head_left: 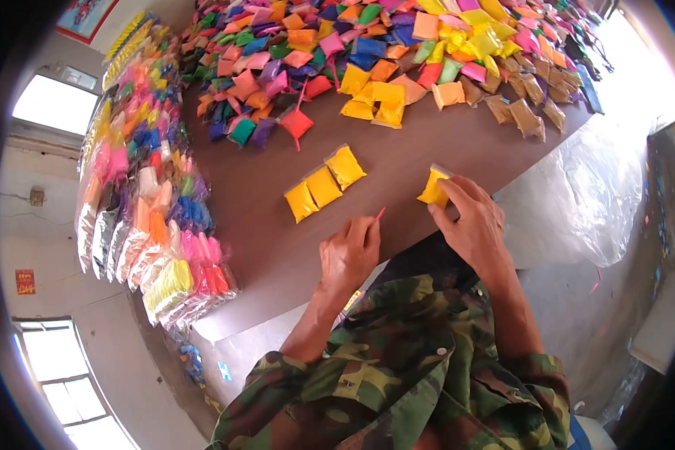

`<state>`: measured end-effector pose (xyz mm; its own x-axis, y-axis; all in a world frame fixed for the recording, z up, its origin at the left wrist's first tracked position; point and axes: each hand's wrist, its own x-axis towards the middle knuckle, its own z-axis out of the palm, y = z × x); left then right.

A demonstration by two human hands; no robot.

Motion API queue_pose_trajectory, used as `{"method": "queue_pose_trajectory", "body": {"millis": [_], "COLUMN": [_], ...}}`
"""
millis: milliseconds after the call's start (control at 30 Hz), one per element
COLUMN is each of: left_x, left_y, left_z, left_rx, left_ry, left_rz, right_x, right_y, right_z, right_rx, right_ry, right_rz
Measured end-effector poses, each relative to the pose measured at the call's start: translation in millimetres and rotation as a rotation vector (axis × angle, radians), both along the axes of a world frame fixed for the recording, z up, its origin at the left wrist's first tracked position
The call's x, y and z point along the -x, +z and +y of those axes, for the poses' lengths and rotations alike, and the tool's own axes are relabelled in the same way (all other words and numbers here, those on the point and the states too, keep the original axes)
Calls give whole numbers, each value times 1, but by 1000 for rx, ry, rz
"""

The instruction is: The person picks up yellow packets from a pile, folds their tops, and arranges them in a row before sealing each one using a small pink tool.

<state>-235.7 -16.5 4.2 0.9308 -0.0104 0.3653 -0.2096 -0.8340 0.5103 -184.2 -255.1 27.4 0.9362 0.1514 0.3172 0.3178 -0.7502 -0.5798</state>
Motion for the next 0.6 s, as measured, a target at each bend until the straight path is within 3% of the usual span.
{"method": "queue_pose_trajectory", "body": {"millis": [100,300,600], "left_x": [24,57,57], "left_y": [-6,-13,-16], "left_z": [25,97,116], "left_rx": [22,40,240], "left_ry": [94,365,452], "left_rz": [-130,-73,-72], "right_x": [4,-7,-19], "right_y": [-4,-24,7], "right_z": [2,12,110], "right_rx": [79,-56,-141], "right_ry": [55,159,452], "right_rz": [-33,-182,-283]}}
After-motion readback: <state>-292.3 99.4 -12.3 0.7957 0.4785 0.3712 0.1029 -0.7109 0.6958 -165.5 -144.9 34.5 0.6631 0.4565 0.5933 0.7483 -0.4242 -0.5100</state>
